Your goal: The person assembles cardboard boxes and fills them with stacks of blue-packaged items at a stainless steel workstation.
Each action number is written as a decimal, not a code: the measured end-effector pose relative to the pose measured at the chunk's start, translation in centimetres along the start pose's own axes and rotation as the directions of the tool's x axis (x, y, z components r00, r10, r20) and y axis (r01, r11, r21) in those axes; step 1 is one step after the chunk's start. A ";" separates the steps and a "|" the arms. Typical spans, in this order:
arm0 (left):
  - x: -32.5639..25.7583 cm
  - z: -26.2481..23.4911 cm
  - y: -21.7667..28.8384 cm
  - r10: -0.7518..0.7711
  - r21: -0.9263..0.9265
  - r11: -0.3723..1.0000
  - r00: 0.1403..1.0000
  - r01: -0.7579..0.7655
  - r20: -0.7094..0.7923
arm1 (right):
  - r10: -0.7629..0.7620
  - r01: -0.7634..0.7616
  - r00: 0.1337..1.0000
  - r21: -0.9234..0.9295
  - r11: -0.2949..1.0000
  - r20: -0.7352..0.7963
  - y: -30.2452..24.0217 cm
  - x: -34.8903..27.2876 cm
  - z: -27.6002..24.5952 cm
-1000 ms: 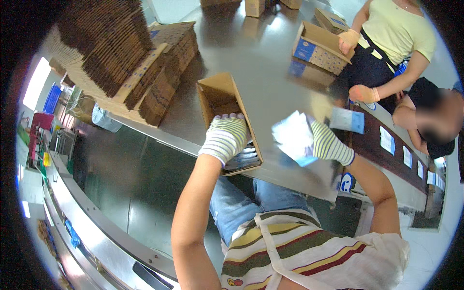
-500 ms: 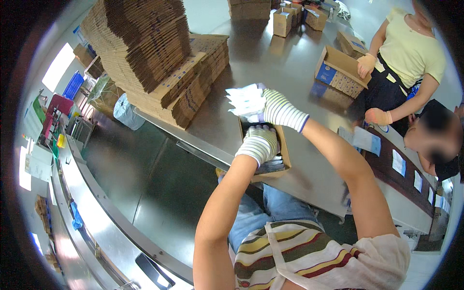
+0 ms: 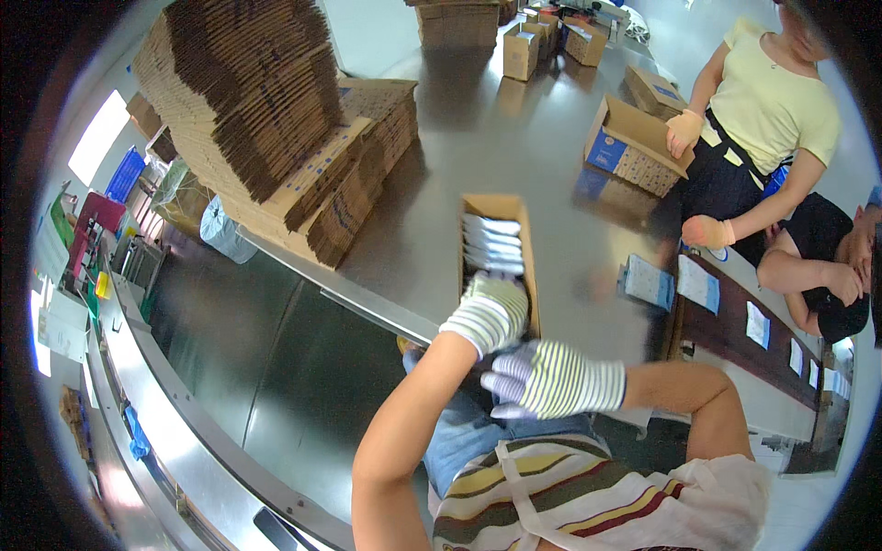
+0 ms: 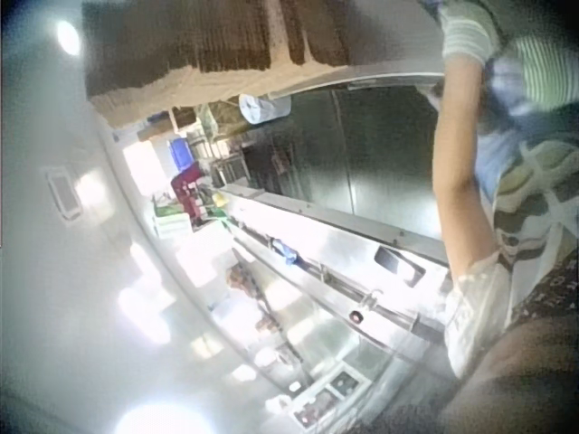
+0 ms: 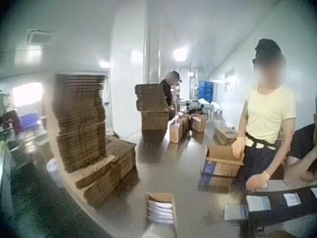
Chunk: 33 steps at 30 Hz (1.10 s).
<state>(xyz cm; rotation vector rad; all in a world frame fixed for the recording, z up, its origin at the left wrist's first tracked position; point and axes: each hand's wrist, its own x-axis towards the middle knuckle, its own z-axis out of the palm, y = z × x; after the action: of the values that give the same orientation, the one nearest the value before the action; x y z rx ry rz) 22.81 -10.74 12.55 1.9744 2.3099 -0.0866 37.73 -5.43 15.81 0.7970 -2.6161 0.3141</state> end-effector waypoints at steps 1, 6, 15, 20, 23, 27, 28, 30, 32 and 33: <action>-0.7 -0.3 0.0 0.044 -0.138 0.989 0.999 -0.046 -0.016 | 0.036 -0.038 0.998 0.044 0.998 0.050 -0.9 0.0 0.7; -2.8 -5.5 0.4 0.016 -0.533 0.758 0.827 -0.377 -0.562 | 0.087 -0.115 0.987 -0.225 0.968 -0.132 2.2 1.2 4.8; -9.8 1.2 0.1 -0.332 -0.518 0.856 0.762 -0.004 -0.555 | 0.277 -0.183 0.959 -0.625 0.759 0.056 26.4 5.7 2.7; -9.5 6.2 2.2 -0.323 -0.594 0.804 0.822 -0.023 -0.469 | 0.435 -0.273 0.825 -0.420 0.865 0.360 21.3 -0.5 7.6; -8.7 5.9 3.0 -0.306 -0.600 0.799 0.849 -0.016 -0.431 | 0.491 -0.412 0.835 -0.311 0.857 0.248 20.1 -4.3 9.6; -8.4 6.9 3.5 -0.306 -0.619 0.786 0.862 -0.011 -0.404 | 0.548 -0.533 0.834 -0.162 0.830 0.062 18.4 -5.9 10.6; -8.4 7.4 3.5 -0.298 -0.620 0.785 0.867 -0.016 -0.399 | 0.554 -0.546 0.832 -0.151 0.824 0.017 18.2 -5.9 11.0; -8.2 8.3 3.9 -0.295 -0.613 0.790 0.873 -0.006 -0.389 | 0.571 -0.572 0.819 -0.150 0.807 -0.049 17.9 -6.1 11.7; -8.1 9.2 4.6 -0.296 -0.589 0.808 0.869 0.006 -0.397 | 0.585 -0.592 0.806 -0.131 0.795 -0.090 17.5 -6.0 11.4; -7.9 9.5 4.9 -0.304 -0.597 0.802 0.870 0.014 -0.388 | 0.588 -0.596 0.803 -0.111 0.795 -0.097 17.3 -6.0 11.3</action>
<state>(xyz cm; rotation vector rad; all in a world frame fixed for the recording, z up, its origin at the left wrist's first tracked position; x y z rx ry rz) 29.27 -18.79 4.15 1.5803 2.3448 1.0745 29.05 8.01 1.40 -0.1091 -2.7314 0.3122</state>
